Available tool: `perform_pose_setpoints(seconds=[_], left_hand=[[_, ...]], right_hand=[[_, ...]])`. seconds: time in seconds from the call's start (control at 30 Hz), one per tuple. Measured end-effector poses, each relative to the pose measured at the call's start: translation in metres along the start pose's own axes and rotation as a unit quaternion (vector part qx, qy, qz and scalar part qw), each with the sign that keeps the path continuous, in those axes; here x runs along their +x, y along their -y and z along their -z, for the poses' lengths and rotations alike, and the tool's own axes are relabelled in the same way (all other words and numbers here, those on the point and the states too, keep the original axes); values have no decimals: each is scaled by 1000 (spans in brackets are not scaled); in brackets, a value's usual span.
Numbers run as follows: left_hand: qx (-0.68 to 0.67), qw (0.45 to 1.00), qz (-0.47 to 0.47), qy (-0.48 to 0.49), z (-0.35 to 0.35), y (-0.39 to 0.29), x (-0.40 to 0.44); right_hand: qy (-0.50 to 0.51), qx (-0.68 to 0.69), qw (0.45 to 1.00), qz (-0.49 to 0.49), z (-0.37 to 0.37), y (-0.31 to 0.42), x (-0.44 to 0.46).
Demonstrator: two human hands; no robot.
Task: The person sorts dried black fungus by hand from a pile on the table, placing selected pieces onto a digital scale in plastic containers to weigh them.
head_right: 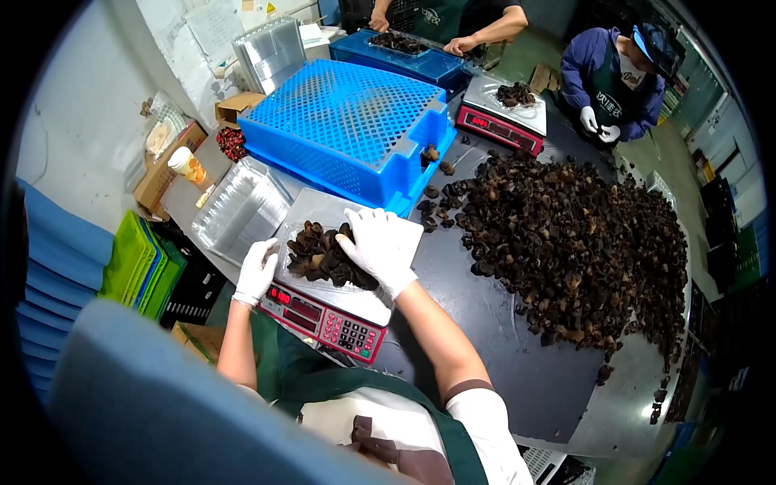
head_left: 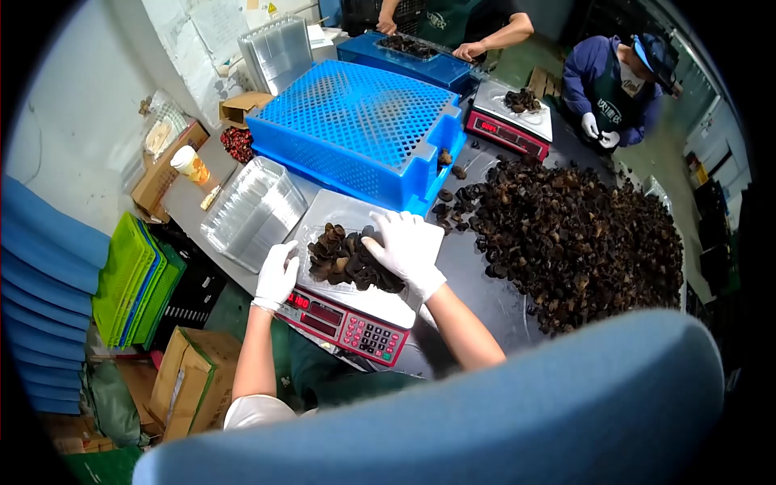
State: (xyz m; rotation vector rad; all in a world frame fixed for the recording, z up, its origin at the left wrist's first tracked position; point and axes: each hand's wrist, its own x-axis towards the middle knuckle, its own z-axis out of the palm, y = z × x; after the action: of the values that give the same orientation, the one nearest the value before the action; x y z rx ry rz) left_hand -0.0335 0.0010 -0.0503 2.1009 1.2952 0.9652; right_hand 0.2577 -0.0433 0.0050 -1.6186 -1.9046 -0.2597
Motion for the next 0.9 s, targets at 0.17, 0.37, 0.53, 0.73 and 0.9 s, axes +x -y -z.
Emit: perform_pose_setpoints(seconds=[0.17,0.37,0.53,0.73,0.9], left_hand=[[-22,999,12,-39,13,-3,-2],[33,996,60,-52,29,-1,-10],[15,996,46,-70,30,7,-9],[34,996,76,29,14,-2,-8],[-81,974,182,108,-6,4,-11]], right_hand=[[156,187,964,-106,17,-5,12],[-65,393,878,-266,29,-87,-59],[-197,264,846,-419,-3,-170,-165],[-44,360,855,-371,23,-64,-146],[58,254,917,-301,16,-28,-115]])
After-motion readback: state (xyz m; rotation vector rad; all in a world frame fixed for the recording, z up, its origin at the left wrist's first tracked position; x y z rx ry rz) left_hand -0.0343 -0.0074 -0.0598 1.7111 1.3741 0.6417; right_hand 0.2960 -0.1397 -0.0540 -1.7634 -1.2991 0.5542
